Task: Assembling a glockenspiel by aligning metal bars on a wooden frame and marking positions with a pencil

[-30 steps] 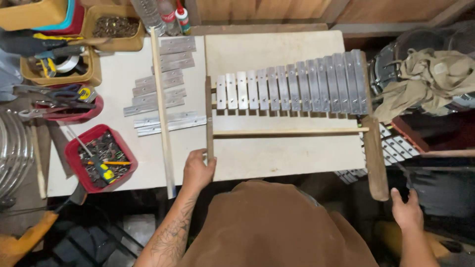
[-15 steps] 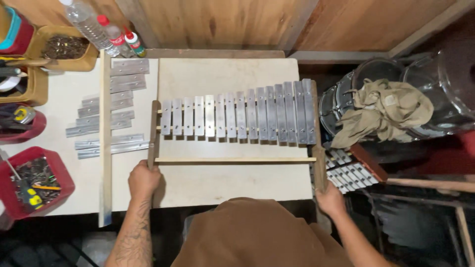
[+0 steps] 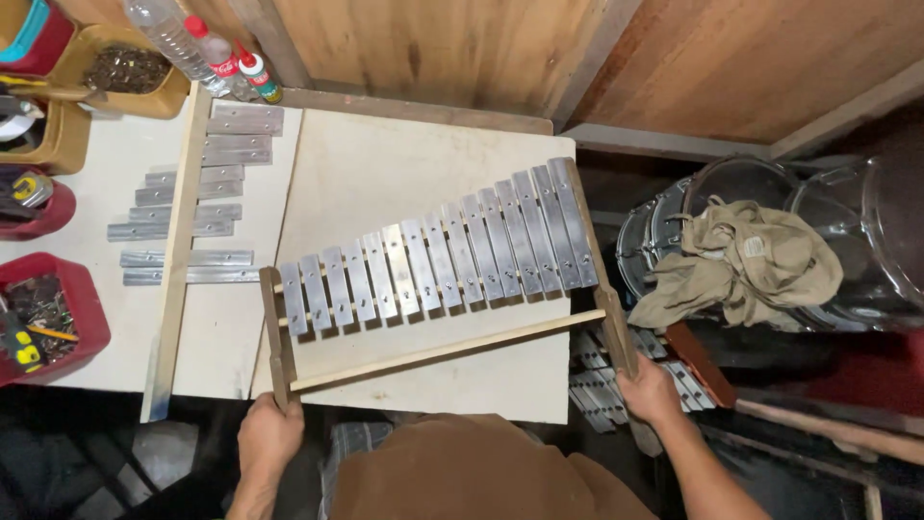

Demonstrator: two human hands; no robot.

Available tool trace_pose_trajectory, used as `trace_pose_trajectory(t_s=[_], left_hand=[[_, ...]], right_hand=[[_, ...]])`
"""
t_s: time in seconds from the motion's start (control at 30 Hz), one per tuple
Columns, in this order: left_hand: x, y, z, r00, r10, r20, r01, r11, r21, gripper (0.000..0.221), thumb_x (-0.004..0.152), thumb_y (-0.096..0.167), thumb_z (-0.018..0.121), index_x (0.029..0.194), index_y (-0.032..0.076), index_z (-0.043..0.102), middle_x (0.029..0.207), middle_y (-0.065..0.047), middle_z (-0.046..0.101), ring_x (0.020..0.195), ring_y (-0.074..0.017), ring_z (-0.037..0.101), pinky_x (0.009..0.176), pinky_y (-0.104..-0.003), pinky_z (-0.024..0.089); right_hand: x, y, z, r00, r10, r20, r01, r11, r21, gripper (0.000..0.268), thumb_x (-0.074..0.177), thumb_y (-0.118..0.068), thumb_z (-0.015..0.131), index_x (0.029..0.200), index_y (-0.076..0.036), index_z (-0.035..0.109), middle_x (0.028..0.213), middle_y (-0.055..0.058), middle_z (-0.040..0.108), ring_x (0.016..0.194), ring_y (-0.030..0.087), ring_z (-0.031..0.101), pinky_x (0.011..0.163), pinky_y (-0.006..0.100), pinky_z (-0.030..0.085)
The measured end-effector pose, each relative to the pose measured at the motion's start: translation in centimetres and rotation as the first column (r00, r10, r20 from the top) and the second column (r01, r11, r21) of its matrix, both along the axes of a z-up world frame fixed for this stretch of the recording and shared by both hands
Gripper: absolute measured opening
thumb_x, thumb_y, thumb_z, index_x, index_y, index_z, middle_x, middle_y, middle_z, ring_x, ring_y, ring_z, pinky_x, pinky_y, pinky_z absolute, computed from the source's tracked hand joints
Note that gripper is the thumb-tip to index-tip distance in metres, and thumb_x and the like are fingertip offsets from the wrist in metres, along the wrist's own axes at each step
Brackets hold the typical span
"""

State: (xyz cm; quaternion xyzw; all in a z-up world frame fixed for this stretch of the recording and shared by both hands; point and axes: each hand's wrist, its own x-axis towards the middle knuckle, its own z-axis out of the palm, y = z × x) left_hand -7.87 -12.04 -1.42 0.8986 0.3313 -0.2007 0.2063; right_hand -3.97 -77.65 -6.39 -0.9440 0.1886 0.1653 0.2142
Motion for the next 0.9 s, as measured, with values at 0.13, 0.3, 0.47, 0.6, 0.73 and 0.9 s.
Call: trace_pose_trajectory(t_s=[0.13, 0.3, 0.47, 0.6, 0.73, 0.9], left_hand=[[-3.7, -2.0, -1.2, 0.995, 0.092, 0.042, -0.092, 0.996, 0.016, 0.044, 0.089, 0.035, 0.055, 0.114, 0.002, 0.07, 0.113, -0.025, 0.074, 0.109, -0.0491, 0.067, 0.096, -0.054, 0.05], [-6.3, -4.1, -1.2, 0.986, 0.164, -0.001, -0.164, 0.986, 0.019, 0.046, 0.089, 0.04, 0.057, 0.114, 0.003, 0.068, 0.113, -0.026, 0.074, 0.11, -0.0486, 0.067, 0.098, -0.052, 0.05], [-6.5, -6.7, 0.2, 0.957, 0.291, 0.001, -0.291, 0.956, -0.04, 0.047, 0.086, 0.039, 0.058, 0.113, 0.002, 0.069, 0.108, -0.028, 0.075, 0.109, -0.0495, 0.067, 0.097, -0.052, 0.049], [-5.2, -8.7, 1.6, 0.936, 0.348, -0.062, -0.352, 0.933, -0.077, 0.052, 0.086, 0.042, 0.06, 0.118, 0.001, 0.066, 0.112, -0.026, 0.075, 0.109, -0.0474, 0.068, 0.095, -0.05, 0.051], [-3.4, -10.6, 3.9, 0.905, 0.409, -0.113, -0.421, 0.898, -0.126, 0.05, 0.087, 0.042, 0.06, 0.117, 0.002, 0.064, 0.112, -0.025, 0.077, 0.111, -0.0448, 0.068, 0.095, -0.047, 0.05], [-3.1, -10.9, 1.9, 0.913, 0.383, -0.139, -0.4, 0.907, -0.129, 0.05, 0.087, 0.046, 0.062, 0.114, 0.004, 0.061, 0.11, -0.022, 0.078, 0.109, -0.0433, 0.07, 0.093, -0.047, 0.051]], right_hand=[[4.4, -1.3, 1.0, 0.993, 0.093, -0.075, -0.095, 0.995, -0.017, 0.053, 0.087, -0.039, 0.06, 0.136, -0.019, 0.064, 0.112, 0.017, 0.077, 0.107, 0.039, 0.071, 0.091, 0.046, 0.054], [10.1, -2.5, -0.2, 0.956, 0.286, 0.073, -0.289, 0.956, 0.043, 0.039, 0.084, -0.029, 0.064, 0.118, -0.01, 0.068, 0.1, 0.015, 0.077, 0.096, 0.035, 0.072, 0.085, 0.043, 0.055], [16.9, -0.7, 2.0, 0.943, 0.328, -0.053, -0.33, 0.942, -0.053, 0.059, 0.083, -0.036, 0.062, 0.139, -0.018, 0.061, 0.116, 0.021, 0.075, 0.109, 0.043, 0.069, 0.094, 0.048, 0.053], [23.0, 1.0, 3.7, 0.903, 0.422, -0.087, -0.429, 0.898, -0.095, 0.062, 0.085, -0.033, 0.059, 0.143, -0.012, 0.056, 0.122, 0.024, 0.072, 0.11, 0.044, 0.068, 0.096, 0.047, 0.053], [28.8, 2.2, 3.5, 0.848, 0.516, -0.121, -0.53, 0.826, -0.189, 0.044, 0.085, -0.033, 0.063, 0.12, -0.008, 0.065, 0.118, 0.027, 0.071, 0.109, 0.048, 0.067, 0.094, 0.05, 0.053], [33.4, 4.0, 3.1, 0.837, 0.532, -0.128, -0.547, 0.806, -0.225, 0.049, 0.082, -0.027, 0.063, 0.127, -0.009, 0.064, 0.118, 0.025, 0.073, 0.11, 0.044, 0.069, 0.094, 0.047, 0.054]])
